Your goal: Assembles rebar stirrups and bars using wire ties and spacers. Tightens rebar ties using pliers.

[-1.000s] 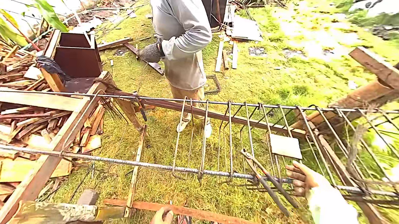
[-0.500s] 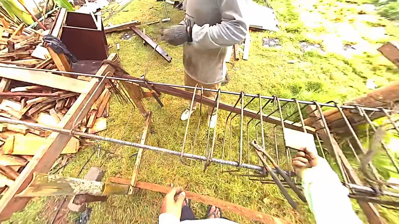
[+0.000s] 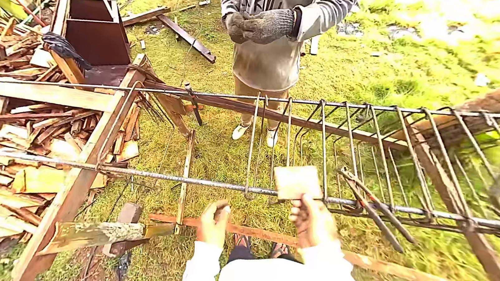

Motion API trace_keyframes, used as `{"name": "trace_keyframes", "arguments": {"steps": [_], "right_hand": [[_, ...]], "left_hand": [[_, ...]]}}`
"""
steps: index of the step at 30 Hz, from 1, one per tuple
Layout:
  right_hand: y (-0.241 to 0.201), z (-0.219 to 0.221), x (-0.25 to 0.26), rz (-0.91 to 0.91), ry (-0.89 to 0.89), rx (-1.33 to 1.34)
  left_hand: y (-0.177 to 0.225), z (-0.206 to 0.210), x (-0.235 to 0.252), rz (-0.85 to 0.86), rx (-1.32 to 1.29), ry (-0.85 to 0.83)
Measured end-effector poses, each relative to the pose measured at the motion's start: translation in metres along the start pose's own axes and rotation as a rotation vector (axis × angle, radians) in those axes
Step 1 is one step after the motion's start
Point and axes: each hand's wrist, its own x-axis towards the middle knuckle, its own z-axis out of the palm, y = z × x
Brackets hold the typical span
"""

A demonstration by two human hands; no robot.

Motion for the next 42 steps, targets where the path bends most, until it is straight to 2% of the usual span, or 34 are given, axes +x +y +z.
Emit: {"name": "trace_keyframes", "arguments": {"steps": [4,7,12,17,21,25,27,32,42], "right_hand": [[0.057,0.029,-0.002,0.1,0.046,0.004],[0.072,0.04,0.001,0.092,0.109,0.025],[0.077,0.044,0.001,0.125,0.122,0.061],[0.079,0.043,0.003,0.081,0.021,0.036],[0.088,0.045,0.005,0.099,-0.05,0.068],[0.096,0.05,0.006,0.128,-0.034,0.128],[0.098,0.051,0.007,0.116,-0.031,0.148],[0.097,0.049,0.005,0.112,-0.017,0.168],[0.087,0.048,0.009,0.138,-0.018,0.084]], "left_hand": [[0.028,-0.014,0.038,0.162,0.049,-0.079],[0.04,-0.015,0.07,0.219,0.238,-0.237],[0.067,-0.002,0.118,0.09,0.495,-0.543],[0.069,0.026,0.145,-0.024,0.374,-0.682],[0.067,0.027,0.15,-0.127,0.253,-0.643],[0.067,0.022,0.149,-0.194,0.144,-0.61],[0.067,0.018,0.147,-0.165,0.148,-0.652],[0.06,0.003,0.147,0.029,0.334,-0.838],[0.054,0.009,0.143,-0.011,0.199,-0.716]]}}
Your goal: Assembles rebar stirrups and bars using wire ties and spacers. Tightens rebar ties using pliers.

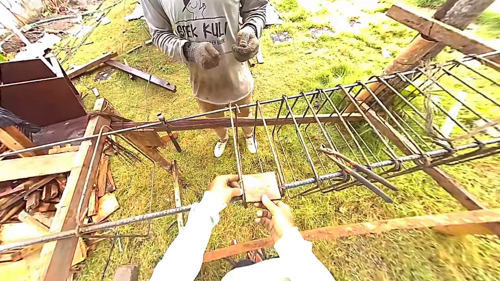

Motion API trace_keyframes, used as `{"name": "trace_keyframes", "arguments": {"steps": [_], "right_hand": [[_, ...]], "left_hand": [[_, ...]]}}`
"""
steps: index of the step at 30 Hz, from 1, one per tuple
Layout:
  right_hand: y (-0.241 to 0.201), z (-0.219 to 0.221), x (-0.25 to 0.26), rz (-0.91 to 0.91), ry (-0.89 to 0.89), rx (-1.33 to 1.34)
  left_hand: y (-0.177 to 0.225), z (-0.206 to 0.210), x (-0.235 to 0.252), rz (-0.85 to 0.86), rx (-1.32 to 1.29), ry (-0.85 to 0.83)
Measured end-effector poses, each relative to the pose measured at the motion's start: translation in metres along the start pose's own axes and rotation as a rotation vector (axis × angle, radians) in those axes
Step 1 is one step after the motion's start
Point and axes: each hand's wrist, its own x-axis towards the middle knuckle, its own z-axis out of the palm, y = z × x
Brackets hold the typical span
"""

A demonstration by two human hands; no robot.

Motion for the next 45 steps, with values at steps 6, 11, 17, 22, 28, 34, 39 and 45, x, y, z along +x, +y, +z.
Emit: {"name": "trace_keyframes", "arguments": {"steps": [6,11,17,22,28,34,39,45], "right_hand": [[0.001,0.0,0.001,0.002,0.007,-0.012],[0.003,-0.001,0.001,0.001,0.017,-0.016],[0.005,-0.002,0.004,-0.001,0.03,-0.031],[0.007,-0.001,0.005,-0.011,0.036,-0.039],[0.008,-0.001,0.006,-0.01,0.053,-0.014],[0.008,-0.001,0.005,-0.016,0.054,-0.011],[0.008,0.0,0.004,-0.032,0.043,-0.013],[0.008,-0.002,0.004,-0.038,0.028,-0.024]], "left_hand": [[0.001,0.003,0.001,-0.027,-0.069,0.051],[-0.004,0.002,0.002,0.002,-0.093,0.035],[-0.011,0.002,0.004,0.029,-0.075,0.026],[-0.011,0.001,0.004,0.036,-0.064,0.025],[-0.012,0.002,0.004,0.032,-0.096,0.02],[-0.012,-0.002,0.003,0.046,0.004,-0.033],[-0.014,-0.005,0.004,0.047,0.074,-0.072],[-0.012,-0.004,0.001,0.034,0.05,-0.074]]}}
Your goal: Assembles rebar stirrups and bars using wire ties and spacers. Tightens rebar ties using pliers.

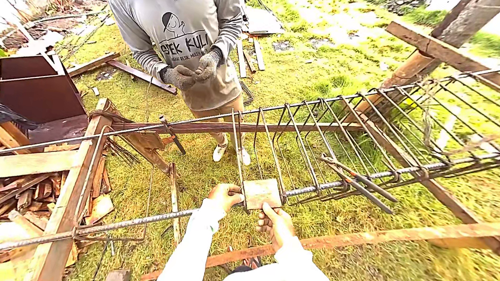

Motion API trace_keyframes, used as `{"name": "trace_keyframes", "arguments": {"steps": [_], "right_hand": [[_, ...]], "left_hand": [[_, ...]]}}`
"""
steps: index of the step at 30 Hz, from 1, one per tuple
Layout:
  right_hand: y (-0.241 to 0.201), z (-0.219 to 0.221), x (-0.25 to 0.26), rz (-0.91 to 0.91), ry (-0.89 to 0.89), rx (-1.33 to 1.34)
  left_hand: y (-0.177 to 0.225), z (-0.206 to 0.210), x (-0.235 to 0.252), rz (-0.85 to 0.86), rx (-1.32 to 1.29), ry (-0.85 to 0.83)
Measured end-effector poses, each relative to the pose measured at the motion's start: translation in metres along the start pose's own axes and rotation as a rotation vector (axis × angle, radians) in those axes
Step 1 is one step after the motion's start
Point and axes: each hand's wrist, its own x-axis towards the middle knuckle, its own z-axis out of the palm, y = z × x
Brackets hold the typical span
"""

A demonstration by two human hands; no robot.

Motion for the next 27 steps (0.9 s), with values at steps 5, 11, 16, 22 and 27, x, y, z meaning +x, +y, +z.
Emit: {"name": "trace_keyframes", "arguments": {"steps": [5,11,16,22,27], "right_hand": [[0.0,-0.001,0.001,0.002,0.004,-0.003],[-0.009,0.003,-0.01,0.006,0.032,0.09],[-0.057,-0.007,-0.042,-0.199,-0.009,0.173],[-0.165,-0.106,-0.02,-0.511,0.32,0.071],[-0.237,-0.198,0.052,-0.343,0.448,0.03]], "left_hand": [[-0.001,0.001,0.001,0.003,-0.013,0.003],[0.001,0.0,0.002,-0.013,-0.063,0.0],[0.001,-0.003,-0.002,-0.002,0.011,0.008],[-0.006,0.0,0.004,0.02,0.005,0.057],[-0.003,0.001,0.0,0.003,-0.034,0.081]]}}
